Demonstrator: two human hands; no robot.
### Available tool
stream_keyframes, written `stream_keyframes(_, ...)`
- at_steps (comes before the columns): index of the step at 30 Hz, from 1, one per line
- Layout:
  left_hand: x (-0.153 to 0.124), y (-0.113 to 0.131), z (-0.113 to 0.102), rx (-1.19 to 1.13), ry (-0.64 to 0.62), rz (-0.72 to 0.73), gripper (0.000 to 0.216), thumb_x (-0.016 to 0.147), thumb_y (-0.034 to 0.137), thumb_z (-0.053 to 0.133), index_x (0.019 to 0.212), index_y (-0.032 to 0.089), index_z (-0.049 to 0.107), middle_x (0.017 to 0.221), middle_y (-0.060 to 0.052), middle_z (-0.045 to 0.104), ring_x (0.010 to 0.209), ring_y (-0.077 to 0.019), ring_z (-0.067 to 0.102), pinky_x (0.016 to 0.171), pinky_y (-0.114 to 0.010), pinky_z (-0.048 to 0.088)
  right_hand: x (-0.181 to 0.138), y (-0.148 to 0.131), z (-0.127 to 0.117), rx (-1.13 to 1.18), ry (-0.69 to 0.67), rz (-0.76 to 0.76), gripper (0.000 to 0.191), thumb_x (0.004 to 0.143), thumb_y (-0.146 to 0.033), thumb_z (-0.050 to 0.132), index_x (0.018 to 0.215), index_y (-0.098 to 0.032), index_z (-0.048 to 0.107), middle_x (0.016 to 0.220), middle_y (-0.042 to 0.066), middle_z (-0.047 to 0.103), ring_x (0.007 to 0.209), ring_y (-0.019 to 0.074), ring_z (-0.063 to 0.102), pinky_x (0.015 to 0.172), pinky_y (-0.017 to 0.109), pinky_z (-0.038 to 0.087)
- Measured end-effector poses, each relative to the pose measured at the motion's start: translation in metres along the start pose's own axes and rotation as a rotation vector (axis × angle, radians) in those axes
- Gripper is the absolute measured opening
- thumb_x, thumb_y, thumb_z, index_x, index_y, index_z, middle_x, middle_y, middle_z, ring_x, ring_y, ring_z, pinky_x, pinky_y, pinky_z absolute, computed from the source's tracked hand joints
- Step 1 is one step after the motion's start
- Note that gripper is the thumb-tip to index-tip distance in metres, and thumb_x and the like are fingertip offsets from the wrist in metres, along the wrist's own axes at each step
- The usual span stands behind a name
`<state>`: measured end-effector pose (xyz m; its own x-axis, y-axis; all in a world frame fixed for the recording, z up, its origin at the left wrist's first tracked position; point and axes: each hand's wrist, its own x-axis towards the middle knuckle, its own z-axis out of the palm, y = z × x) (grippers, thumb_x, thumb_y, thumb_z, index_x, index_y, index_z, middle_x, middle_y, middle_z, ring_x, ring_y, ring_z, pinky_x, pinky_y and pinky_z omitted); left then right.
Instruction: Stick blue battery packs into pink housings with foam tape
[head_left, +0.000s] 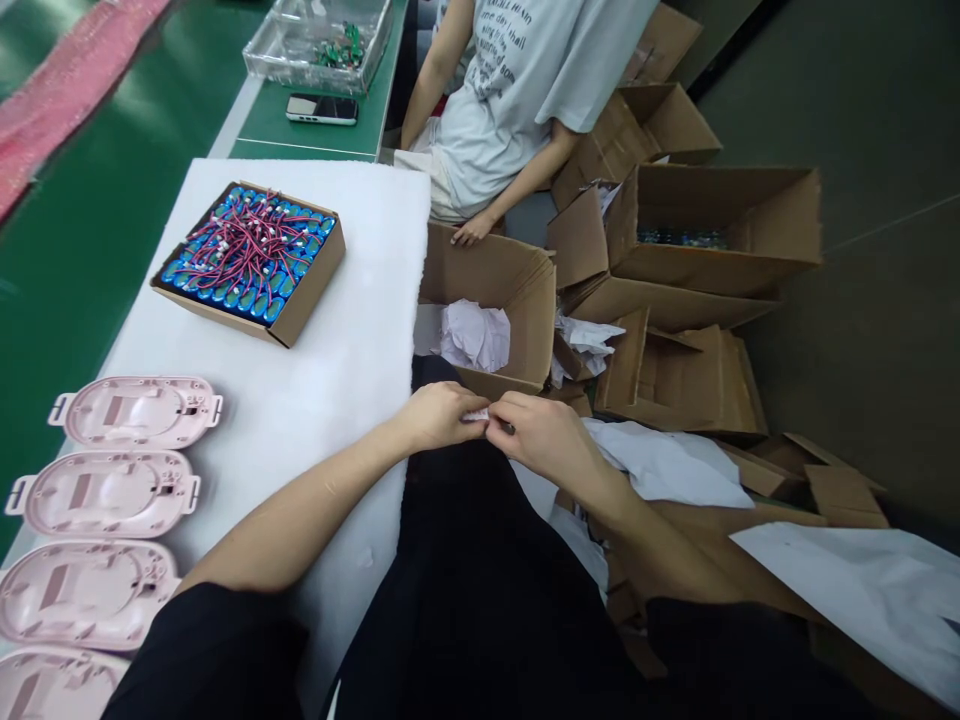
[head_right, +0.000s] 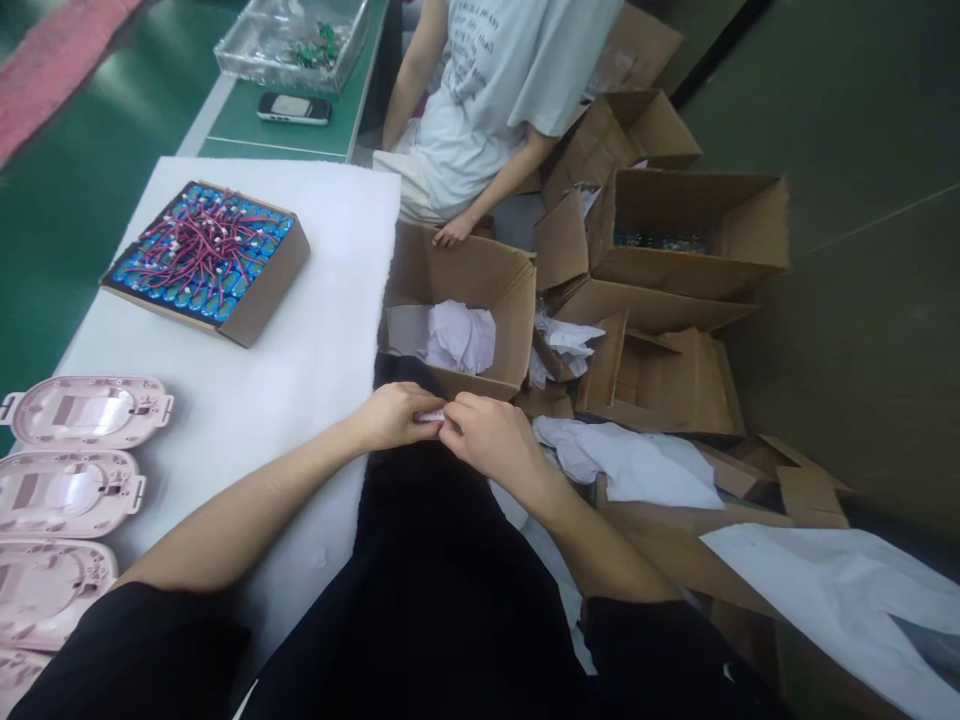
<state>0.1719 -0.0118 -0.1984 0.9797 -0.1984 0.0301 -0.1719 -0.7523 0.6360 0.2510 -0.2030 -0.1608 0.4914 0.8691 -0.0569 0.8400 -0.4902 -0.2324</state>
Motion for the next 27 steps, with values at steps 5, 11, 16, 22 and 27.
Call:
stream_keyframes(5,0.0,0.001,0.002,0.015,-0.011,-0.02,0.012,0.091,0.029,0.07,0.083,0.021,0.071,0.089,-0.002,0.077,0.087,-0.019,0.072,0.083,-0.027,0.049,0.003,0.002,-0.001,0.128,-0.033,0.027,0.019,0.095,-0.023,0.058,0.083,-0.02,0.072,0.083,0.001,0.068,0.075,0.0164,0.063,0.065,0.031,0.034)
stream_keyframes(11,0.001,0.001,0.002,0.045,-0.017,-0.071,0.012,0.091,0.032,0.07,0.094,0.022,0.076,0.096,-0.004,0.08,0.093,-0.0229,0.074,0.083,-0.03,0.051,-0.001,0.002,-0.001,0.109,-0.023,0.003,0.013,0.096,-0.023,0.058,0.091,-0.02,0.07,0.088,0.002,0.068,0.078,0.0173,0.063,0.065,0.031,0.035)
stream_keyframes(16,0.001,0.0,0.001,0.057,-0.029,-0.084,0.016,0.091,0.034,0.071,0.101,0.024,0.077,0.099,-0.004,0.081,0.095,-0.0227,0.075,0.086,-0.029,0.053,-0.007,-0.003,-0.005,-0.012,-0.018,-0.026,0.02,0.102,-0.025,0.054,0.095,-0.02,0.072,0.091,0.003,0.069,0.081,0.0179,0.065,0.062,0.031,0.034)
stream_keyframes(22,0.0,0.003,0.002,0.076,-0.048,-0.079,0.013,0.092,0.032,0.07,0.101,0.024,0.076,0.097,-0.002,0.081,0.094,-0.0226,0.075,0.086,-0.03,0.053,-0.006,-0.009,-0.008,-0.081,-0.063,0.028,0.023,0.101,-0.026,0.054,0.092,-0.02,0.074,0.09,0.004,0.072,0.079,0.0177,0.065,0.058,0.031,0.029)
stream_keyframes(27,0.001,0.005,0.002,0.085,-0.059,-0.084,0.011,0.093,0.033,0.07,0.092,0.023,0.074,0.089,-0.003,0.078,0.088,-0.0224,0.074,0.081,-0.029,0.052,-0.003,-0.011,-0.005,-0.018,-0.029,0.073,0.021,0.096,-0.026,0.056,0.088,-0.021,0.074,0.087,0.003,0.072,0.079,0.0177,0.065,0.062,0.031,0.033)
